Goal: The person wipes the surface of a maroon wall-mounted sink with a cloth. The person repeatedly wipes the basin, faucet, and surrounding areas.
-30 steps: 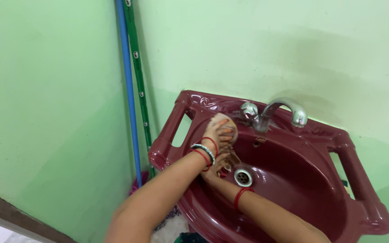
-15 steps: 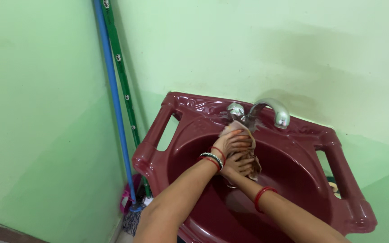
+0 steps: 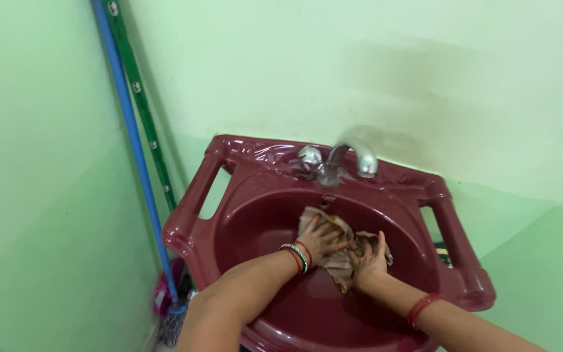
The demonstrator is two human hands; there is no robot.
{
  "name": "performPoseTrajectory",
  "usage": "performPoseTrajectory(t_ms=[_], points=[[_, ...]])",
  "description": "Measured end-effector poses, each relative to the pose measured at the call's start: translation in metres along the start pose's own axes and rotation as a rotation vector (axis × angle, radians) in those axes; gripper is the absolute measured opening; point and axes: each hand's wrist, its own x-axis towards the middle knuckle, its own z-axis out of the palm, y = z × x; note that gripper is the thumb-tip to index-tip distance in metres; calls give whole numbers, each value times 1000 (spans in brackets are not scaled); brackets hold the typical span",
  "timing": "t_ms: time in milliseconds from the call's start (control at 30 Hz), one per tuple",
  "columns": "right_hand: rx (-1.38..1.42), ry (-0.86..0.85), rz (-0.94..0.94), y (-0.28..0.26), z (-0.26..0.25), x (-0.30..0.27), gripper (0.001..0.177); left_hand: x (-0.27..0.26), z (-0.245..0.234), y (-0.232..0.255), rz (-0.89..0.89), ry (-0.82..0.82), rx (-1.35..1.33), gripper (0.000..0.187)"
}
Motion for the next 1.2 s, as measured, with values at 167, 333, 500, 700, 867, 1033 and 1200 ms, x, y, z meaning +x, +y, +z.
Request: performPoseTrajectory(t_ms=[167, 333, 500, 700, 867, 1033, 1200], points=[[-18, -196, -73, 18, -20, -58, 107, -18, -22, 42, 32, -252, -343, 83], [76, -225, -269, 38, -12, -87, 84, -53, -88, 77, 85, -563, -216, 85], [274, -276, -389, 49, -1, -119, 81, -98, -134, 75, 51, -740, -313, 74], [618, -187, -365, 54, 23, -144, 76, -141, -153, 69, 47, -824, -537, 71], [882, 45, -451, 51, 30, -192, 58, -168, -156, 67, 161, -816, -807, 73], [885, 610, -450, 24, 57, -234, 67, -216, -182, 88, 117, -499, -586, 65], [954, 1260, -326, -24, 94, -223, 54, -255, -182, 131, 20, 55, -517, 47]])
